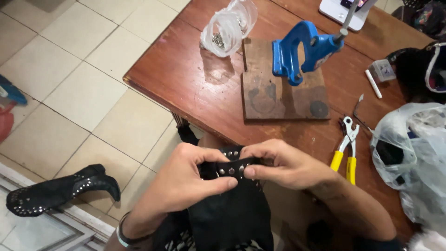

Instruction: Attaching metal studs to a piece of black leather using a manual press.

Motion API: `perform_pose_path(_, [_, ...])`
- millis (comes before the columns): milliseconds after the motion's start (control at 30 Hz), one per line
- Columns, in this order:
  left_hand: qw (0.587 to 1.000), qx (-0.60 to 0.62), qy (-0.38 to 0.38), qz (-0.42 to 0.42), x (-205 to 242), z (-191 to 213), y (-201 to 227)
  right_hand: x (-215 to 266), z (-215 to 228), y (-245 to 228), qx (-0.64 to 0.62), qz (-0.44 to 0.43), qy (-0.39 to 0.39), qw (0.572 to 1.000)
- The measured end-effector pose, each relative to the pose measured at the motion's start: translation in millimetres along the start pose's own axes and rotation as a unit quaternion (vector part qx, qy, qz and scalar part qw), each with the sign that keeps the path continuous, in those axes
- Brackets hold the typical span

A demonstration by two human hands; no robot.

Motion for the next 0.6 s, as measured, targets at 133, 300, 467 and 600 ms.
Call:
perform_pose_path(133, [0.996, 0.052, -0.017, 0.076, -2, -1, -22, -11, -4, -20, 0.099, 0.017, 0.030, 0.995])
perform_pose_path(300, [0.997, -0.009, 0.061, 0.045, -7, 16, -24, -23, -2, -50, 0.301, 0.057, 0.100, 0.947])
perform_pose_path(467, [0.978, 0.110, 0.053, 0.170, -15, 28, -74, -49, 22, -73, 0.374, 0.134, 0.108, 0.911])
perform_pose_path(600, [0.982, 0.121, 0.014, 0.147, -28, 32, -101, -101, 149, -98, 0.442, 0.182, 0.308, 0.822])
Point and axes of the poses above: each hand's wrist, its own x-axis away from the middle knuckle, its own z-axis out of the back of the hand, y = z × x, the point moved 8 cm from there along -x, towards the middle knuckle, and after that the axes turned 1 degree about -x, right-handed, at the moved point
